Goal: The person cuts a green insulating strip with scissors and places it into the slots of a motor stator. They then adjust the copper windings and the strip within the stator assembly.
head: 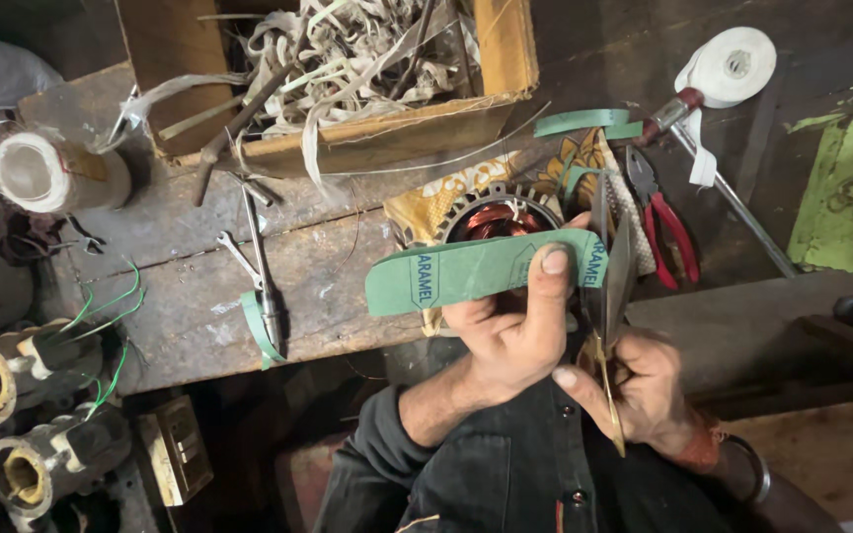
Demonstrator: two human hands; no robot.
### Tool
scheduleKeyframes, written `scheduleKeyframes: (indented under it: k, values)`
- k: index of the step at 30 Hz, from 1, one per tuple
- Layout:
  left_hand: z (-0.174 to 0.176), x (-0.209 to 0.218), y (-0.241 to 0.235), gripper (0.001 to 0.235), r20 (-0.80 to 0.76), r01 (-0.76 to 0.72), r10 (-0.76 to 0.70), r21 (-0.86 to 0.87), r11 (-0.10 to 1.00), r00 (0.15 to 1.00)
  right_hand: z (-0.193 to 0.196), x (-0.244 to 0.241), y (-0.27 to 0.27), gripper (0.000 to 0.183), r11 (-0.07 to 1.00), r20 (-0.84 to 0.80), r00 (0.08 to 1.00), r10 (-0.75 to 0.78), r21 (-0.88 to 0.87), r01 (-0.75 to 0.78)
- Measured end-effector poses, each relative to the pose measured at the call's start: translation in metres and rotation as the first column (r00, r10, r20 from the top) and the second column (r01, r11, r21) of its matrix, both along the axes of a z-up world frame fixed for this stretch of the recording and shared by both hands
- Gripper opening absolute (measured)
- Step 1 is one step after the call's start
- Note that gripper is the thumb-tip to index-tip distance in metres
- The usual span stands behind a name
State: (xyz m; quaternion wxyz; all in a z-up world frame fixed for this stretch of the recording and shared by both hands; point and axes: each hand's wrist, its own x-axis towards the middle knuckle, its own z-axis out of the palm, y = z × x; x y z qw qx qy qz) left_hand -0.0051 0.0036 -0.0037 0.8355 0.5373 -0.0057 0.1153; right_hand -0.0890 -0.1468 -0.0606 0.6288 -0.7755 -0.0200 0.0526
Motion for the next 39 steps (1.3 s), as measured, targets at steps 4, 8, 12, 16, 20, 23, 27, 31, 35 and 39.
scheduleKeyframes:
  k: [4, 8, 12, 16, 20, 23, 27, 31, 35, 39]
  values:
    - [-0.001, -0.001, 0.002, 0.012, 0.014, -0.002, 0.001, 0.066, 0.998, 1.000, 0.009, 0.008, -0.001, 0.024, 0.991, 0.146, 0.989, 0.026, -0.131, -0.006]
    - [-0.002, 0.000, 0.000, 0.011, -0.005, -0.036, 0.037, 0.124, 0.992, 0.999, 0.018, 0.012, 0.003, 0.023, 0.992, 0.099, 0.995, 0.018, -0.125, -0.005]
    - [-0.003, -0.002, -0.003, 0.013, -0.028, -0.010, 0.011, 0.030, 1.000, 1.000, 0.012, 0.008, 0.000, 0.026, 0.984, 0.112, 0.994, 0.006, -0.179, 0.014]
    - [-0.003, 0.001, -0.001, 0.014, -0.080, -0.015, 0.014, -0.023, 1.000, 0.997, -0.004, 0.000, -0.008, 0.021, 0.999, -0.054, 0.997, 0.046, 0.021, -0.045]
    - [-0.007, 0.006, 0.000, 0.013, -0.021, -0.044, 0.042, -0.077, 0.996, 0.999, -0.022, 0.005, -0.025, 0.021, 0.927, -0.325, 0.945, 0.037, 0.365, 0.089]
    - [-0.011, 0.006, 0.002, 0.012, -0.102, -0.080, 0.070, -0.096, 0.992, 0.992, -0.035, 0.024, -0.052, 0.028, 0.972, -0.455, 0.860, -0.231, -0.061, 0.228]
    - [-0.022, 0.007, 0.002, 0.008, -0.022, -0.125, 0.124, -0.051, 0.991, 0.992, -0.061, 0.040, -0.099, 0.044, 0.742, -0.289, 0.909, -0.300, -0.670, 0.031]
    - [-0.032, 0.009, 0.000, 0.006, -0.034, -0.105, 0.102, -0.093, 0.990, 0.994, -0.096, 0.047, -0.119, 0.046, 0.517, -0.216, 0.942, -0.255, -0.854, -0.057]
    - [-0.031, 0.009, 0.004, 0.009, -0.039, -0.083, 0.081, -0.052, 0.995, 0.996, -0.108, 0.065, -0.119, 0.035, 0.553, -0.300, 0.936, -0.184, -0.819, -0.154]
    - [-0.021, 0.011, 0.022, 0.015, 0.012, -0.081, 0.081, 0.222, 0.972, 0.997, -0.090, 0.082, -0.099, 0.033, 0.461, -0.015, 0.999, -0.052, -0.887, 0.011]
